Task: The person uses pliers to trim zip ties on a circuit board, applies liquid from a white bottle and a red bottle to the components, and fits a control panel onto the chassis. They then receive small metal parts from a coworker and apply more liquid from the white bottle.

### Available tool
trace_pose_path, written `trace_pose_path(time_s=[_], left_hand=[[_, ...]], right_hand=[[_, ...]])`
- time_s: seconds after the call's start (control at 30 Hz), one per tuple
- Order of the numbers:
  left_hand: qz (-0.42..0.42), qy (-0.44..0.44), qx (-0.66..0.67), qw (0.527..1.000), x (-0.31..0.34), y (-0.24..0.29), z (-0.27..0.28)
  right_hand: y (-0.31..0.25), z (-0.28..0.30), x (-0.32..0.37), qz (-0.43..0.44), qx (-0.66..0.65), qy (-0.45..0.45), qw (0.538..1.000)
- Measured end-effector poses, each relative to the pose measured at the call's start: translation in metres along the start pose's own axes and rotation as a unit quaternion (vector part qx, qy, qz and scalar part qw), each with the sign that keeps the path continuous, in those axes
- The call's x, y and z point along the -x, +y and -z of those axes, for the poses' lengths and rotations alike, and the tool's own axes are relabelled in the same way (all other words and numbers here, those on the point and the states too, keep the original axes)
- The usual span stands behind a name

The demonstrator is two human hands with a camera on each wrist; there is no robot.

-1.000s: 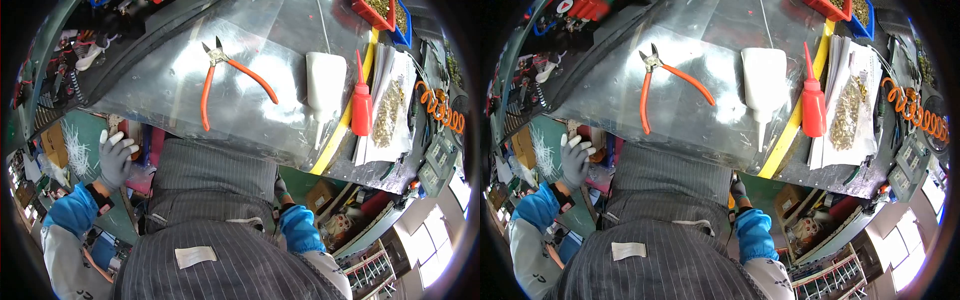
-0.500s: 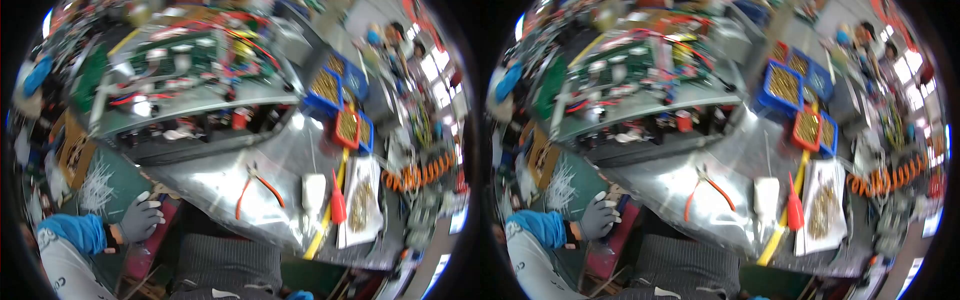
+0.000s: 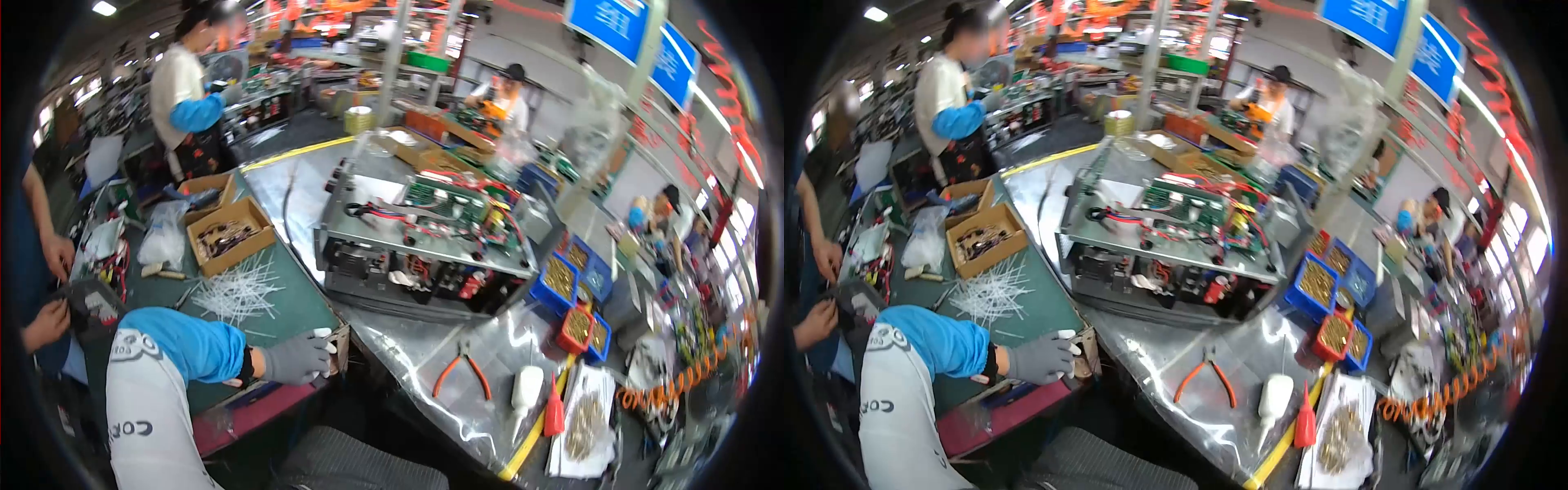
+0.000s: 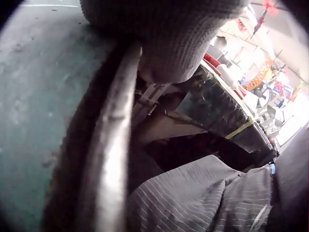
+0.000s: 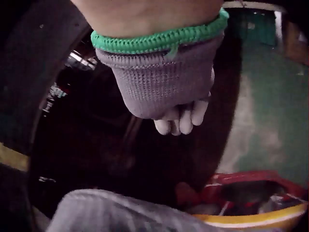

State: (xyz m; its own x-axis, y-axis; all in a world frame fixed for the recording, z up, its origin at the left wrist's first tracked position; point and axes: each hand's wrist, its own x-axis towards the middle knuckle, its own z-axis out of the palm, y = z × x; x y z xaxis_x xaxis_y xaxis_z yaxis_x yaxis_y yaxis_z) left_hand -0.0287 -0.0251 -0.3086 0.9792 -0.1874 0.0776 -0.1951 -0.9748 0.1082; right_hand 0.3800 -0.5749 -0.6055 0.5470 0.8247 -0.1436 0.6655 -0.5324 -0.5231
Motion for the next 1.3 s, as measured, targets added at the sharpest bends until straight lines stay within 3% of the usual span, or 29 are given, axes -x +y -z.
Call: trace_pose_path(time_s=[0.07,0.13,0.17,0.2,0.3,0.33,0.4,0.47,0.57,0.7,0.8,0.87,0.93,0.97,1.0,1.1,1.13,1.2,1.23,1.3], left_hand=[[-0.008,0.025,0.002,1.0,0.0,-0.004,-0.008],[-0.057,0.026,0.009,0.998,-0.005,0.001,0.0],[-0.047,0.019,-0.019,0.999,-0.007,0.003,0.004],[-0.029,0.019,-0.046,0.998,-0.009,0.007,0.007],[-0.042,-0.012,-0.092,0.995,-0.011,0.018,0.02],[-0.043,-0.004,-0.092,0.995,-0.014,0.019,0.019],[-0.06,-0.078,-0.14,0.985,-0.014,0.021,0.019],[-0.078,-0.04,-0.135,0.987,-0.023,0.03,0.014],[-0.119,-0.013,-0.117,0.986,-0.051,0.06,0.0],[-0.127,-0.023,0.04,0.991,-0.092,0.109,-0.059],[-0.053,-0.07,0.182,0.979,-0.113,0.145,-0.098],[0.011,0.004,0.291,0.957,-0.119,0.164,-0.132],[0.12,-0.02,0.412,0.903,-0.124,0.183,-0.145],[0.192,-0.039,0.568,0.799,-0.125,0.192,-0.16],[0.257,-0.057,0.703,0.661,-0.123,0.2,-0.174],[0.302,-0.08,0.865,0.393,-0.108,0.212,-0.217],[0.288,-0.093,0.896,0.326,-0.1,0.21,-0.256],[0.228,-0.057,0.943,0.234,-0.068,0.211,-0.287],[0.233,-0.058,0.942,0.236,-0.066,0.207,-0.287],[0.272,0.048,0.953,0.126,-0.068,0.207,-0.289]], right_hand=[[0.003,-0.04,0.12,-0.065,0.003,0.013,0.998],[-0.039,-0.079,0.241,-0.145,0.002,0.028,0.989],[-0.048,-0.083,0.239,-0.339,-0.212,0.161,0.902],[-0.133,-0.02,0.212,-0.334,-0.205,0.17,0.904],[-0.223,0.046,0.178,-0.175,-0.17,0.109,0.964],[-0.25,0.062,0.169,-0.149,-0.216,0.086,0.961],[-0.295,0.091,0.151,-0.002,-0.181,0.079,0.98],[-0.333,0.123,0.136,0.06,-0.168,0.096,0.979],[-0.348,0.146,0.109,0.117,-0.156,0.131,0.972],[-0.363,0.171,0.069,0.168,-0.055,0.206,0.962],[-0.371,0.183,0.046,0.185,-0.018,0.264,0.946],[-0.369,0.183,0.032,0.189,0.013,0.306,0.933],[-0.364,0.178,0.025,0.196,0.032,0.306,0.931],[-0.361,0.17,0.022,0.186,-0.004,0.301,0.935],[-0.359,0.164,0.02,0.175,-0.041,0.293,0.939],[-0.353,0.156,0.016,0.145,-0.104,0.273,0.945],[-0.351,0.155,0.014,0.123,-0.123,0.267,0.948],[-0.349,0.152,0.011,0.121,-0.118,0.281,0.945],[-0.35,0.151,0.011,0.092,-0.126,0.285,0.946],[-0.355,0.149,0.009,0.059,-0.131,0.313,0.939]])
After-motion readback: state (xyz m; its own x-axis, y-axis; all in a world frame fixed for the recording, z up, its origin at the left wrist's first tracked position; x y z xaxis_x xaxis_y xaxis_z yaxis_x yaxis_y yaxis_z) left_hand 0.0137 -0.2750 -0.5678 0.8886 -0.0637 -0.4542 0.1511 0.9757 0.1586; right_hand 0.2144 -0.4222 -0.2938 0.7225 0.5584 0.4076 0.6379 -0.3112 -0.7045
